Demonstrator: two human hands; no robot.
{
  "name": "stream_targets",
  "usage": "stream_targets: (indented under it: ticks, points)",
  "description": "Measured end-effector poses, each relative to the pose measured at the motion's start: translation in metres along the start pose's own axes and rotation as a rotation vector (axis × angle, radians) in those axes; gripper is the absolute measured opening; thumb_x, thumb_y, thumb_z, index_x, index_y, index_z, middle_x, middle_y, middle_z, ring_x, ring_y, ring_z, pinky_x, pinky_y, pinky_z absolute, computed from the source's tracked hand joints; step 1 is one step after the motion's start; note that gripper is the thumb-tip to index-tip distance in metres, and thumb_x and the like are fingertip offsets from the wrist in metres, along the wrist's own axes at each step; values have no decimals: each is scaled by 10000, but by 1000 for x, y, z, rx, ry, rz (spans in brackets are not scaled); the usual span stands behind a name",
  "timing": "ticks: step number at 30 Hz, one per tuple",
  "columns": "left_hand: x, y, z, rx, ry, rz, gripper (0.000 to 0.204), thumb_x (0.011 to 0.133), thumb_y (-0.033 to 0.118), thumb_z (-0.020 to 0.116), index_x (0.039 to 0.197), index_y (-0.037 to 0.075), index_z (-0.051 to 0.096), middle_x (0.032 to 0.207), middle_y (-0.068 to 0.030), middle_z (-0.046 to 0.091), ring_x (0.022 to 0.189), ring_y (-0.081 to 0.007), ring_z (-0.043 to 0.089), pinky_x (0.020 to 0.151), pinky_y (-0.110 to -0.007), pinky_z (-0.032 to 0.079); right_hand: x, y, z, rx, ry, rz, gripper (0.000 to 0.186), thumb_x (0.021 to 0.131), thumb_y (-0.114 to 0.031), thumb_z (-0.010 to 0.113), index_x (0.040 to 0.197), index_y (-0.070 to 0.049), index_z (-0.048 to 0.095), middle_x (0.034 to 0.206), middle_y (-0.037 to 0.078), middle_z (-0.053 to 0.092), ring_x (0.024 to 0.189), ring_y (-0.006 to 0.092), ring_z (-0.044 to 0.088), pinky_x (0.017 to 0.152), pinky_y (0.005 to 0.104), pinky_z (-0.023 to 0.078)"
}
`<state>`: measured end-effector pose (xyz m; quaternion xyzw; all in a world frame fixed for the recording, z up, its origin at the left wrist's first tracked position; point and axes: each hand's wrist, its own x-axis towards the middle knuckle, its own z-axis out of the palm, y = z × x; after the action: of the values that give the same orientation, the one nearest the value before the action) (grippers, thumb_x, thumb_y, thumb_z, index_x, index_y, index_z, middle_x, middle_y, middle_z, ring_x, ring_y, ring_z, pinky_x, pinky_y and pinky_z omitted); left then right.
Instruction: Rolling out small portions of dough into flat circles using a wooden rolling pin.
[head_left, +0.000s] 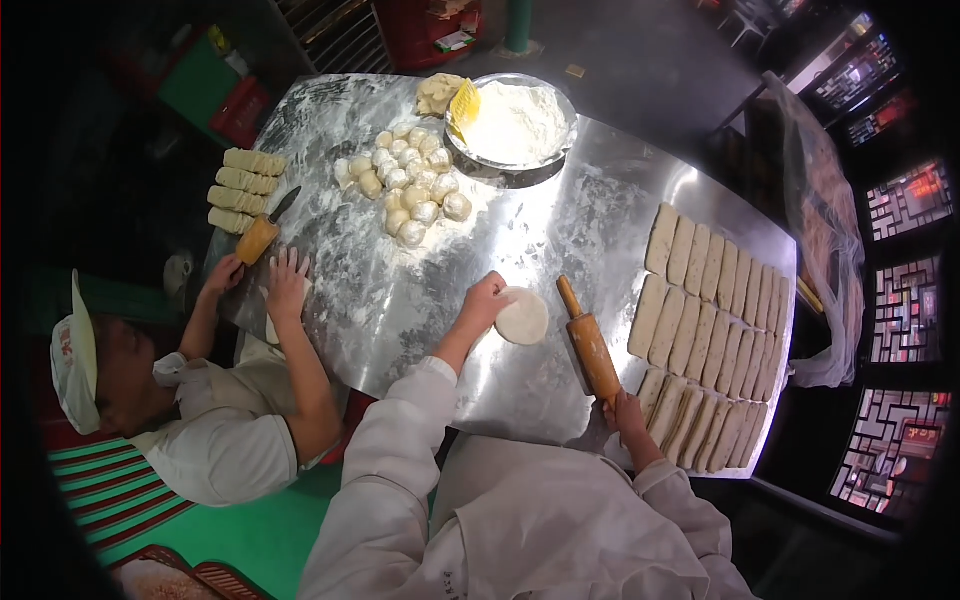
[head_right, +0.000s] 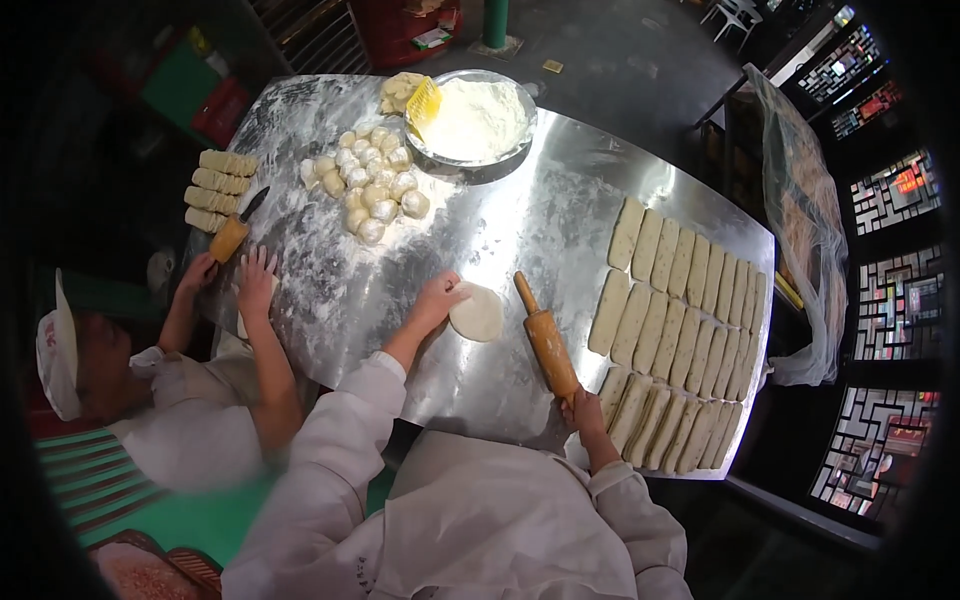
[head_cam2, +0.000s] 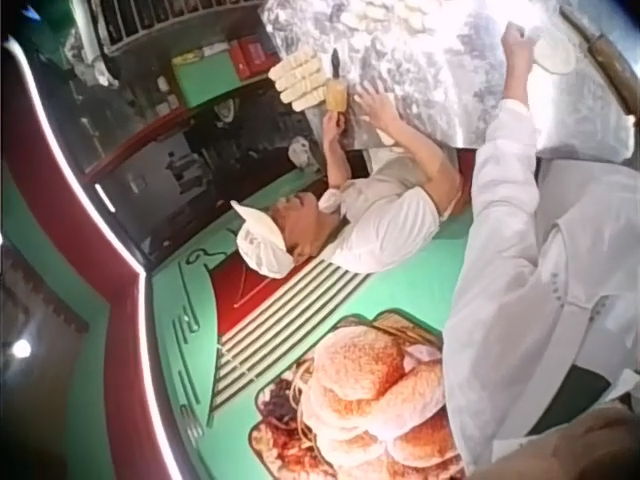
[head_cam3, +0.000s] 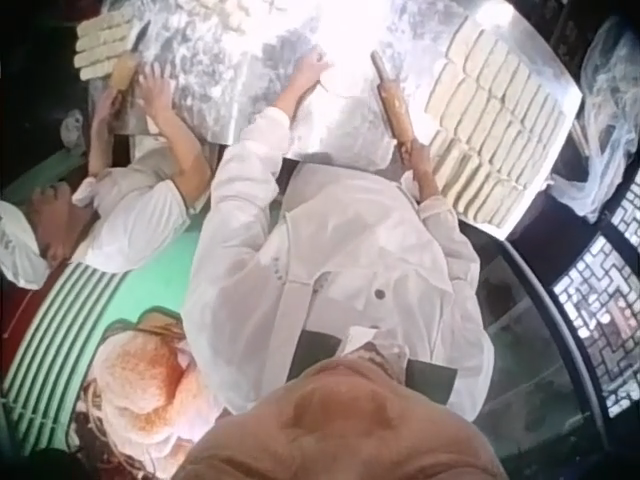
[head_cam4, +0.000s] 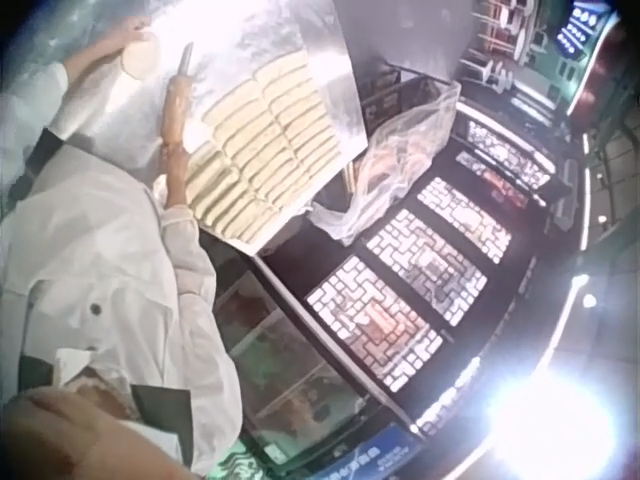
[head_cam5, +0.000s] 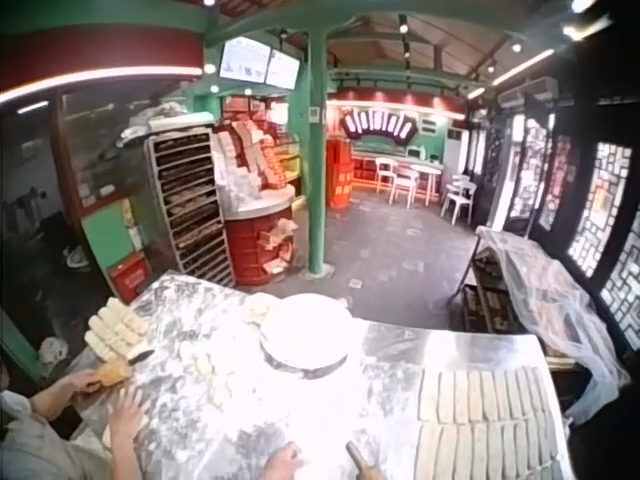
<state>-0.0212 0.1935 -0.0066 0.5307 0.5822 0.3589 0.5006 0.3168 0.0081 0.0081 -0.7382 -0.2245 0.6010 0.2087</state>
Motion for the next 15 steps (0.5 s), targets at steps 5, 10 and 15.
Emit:
stream_targets:
  ticks: [5, 10, 15]
  points:
    - [50, -14, -44, -324, 655, -243, 203, 822, 55, 708, 910, 27, 527, 718, -65, 599, 522, -136, 587, 431, -261, 458, -8, -10, -9, 3, 70, 3, 485, 996, -398, 401, 716, -50, 589, 557, 27, 513, 413, 119, 434, 409, 289, 318]
    - [47, 6, -53, -389, 553, -177, 151, 849, 21, 657, 905, 35, 518, 746, -29, 556, 535, -104, 514, 485, -237, 440, 7, 19, -6, -388, 69, -447, 416, 987, -346, 454, 763, -37, 618, 582, 28, 553, 451, 153, 497, 444, 313, 399]
    - [-9, 66, -29, 482, 261, 222, 217, 804, 28, 698, 854, 19, 487, 793, -143, 504, 712, -318, 518, 696, -378, 471, 12, 13, -5, -307, -117, -65, 460, 851, -365, 618, 1152, -34, 512, 906, 158, 669, 842, 352, 657, 723, 431, 532]
